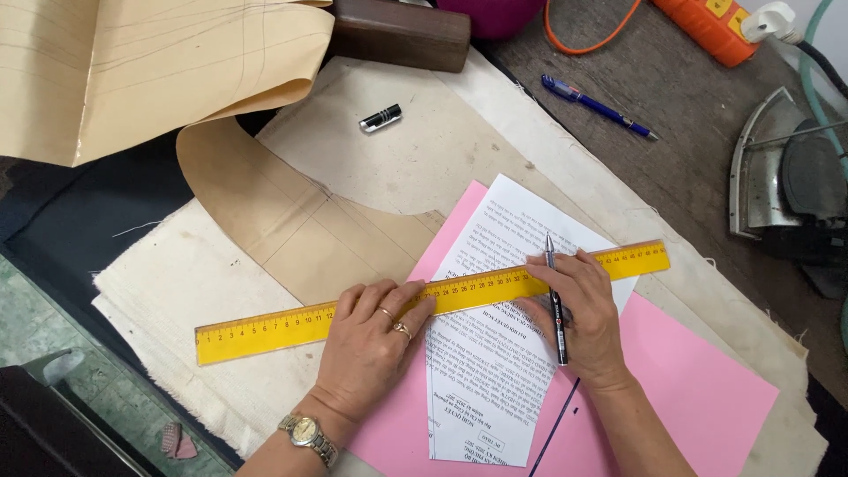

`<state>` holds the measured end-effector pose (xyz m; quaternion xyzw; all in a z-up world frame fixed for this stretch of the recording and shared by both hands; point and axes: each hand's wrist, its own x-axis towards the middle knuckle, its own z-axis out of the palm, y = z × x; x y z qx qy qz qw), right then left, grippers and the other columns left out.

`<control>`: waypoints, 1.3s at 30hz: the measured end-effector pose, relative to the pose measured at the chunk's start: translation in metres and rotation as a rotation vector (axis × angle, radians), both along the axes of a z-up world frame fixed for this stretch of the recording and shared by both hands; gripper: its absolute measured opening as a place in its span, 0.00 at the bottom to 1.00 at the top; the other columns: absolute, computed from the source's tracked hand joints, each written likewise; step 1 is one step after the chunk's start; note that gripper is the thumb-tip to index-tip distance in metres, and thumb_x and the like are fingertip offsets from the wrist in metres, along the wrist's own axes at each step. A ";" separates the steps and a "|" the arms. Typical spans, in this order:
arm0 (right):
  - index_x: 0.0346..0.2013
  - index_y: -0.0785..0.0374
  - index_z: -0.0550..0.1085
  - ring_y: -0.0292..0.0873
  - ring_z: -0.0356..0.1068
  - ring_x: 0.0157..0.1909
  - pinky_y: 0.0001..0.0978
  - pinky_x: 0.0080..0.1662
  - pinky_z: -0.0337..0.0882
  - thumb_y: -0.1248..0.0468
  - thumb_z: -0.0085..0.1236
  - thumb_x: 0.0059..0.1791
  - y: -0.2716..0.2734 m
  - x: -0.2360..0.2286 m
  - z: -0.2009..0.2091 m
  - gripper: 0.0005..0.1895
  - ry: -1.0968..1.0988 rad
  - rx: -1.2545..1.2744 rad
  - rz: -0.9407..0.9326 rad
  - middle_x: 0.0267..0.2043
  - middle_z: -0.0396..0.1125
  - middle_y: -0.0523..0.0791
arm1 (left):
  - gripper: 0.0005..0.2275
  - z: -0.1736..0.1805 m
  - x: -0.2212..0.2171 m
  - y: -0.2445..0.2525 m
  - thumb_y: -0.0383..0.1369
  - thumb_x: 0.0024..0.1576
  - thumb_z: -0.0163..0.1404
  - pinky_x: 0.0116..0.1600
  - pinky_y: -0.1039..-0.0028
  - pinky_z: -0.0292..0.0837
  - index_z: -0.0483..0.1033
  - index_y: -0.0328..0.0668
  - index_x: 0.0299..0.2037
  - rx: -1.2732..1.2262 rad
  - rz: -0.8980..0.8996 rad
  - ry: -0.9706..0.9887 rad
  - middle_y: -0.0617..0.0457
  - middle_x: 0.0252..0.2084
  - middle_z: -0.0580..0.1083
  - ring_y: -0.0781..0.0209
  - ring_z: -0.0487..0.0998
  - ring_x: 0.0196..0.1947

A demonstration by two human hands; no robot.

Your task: The person places a printed document onto a pink folder and uses a yellow ruler and a black pen to measure and mark lines on the paper. They adjust the ruler multiple times to draw straight lines across the document.

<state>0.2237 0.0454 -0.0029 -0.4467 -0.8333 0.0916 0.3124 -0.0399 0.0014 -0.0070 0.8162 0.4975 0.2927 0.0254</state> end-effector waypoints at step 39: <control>0.48 0.63 0.70 0.45 0.68 0.53 0.50 0.66 0.60 0.63 0.66 0.43 0.000 -0.001 0.000 0.21 -0.002 -0.005 -0.002 0.49 0.70 0.48 | 0.08 -0.002 -0.001 -0.001 0.29 0.58 0.50 0.48 0.62 0.63 0.74 0.44 0.46 -0.006 -0.011 0.009 0.51 0.50 0.73 0.49 0.71 0.46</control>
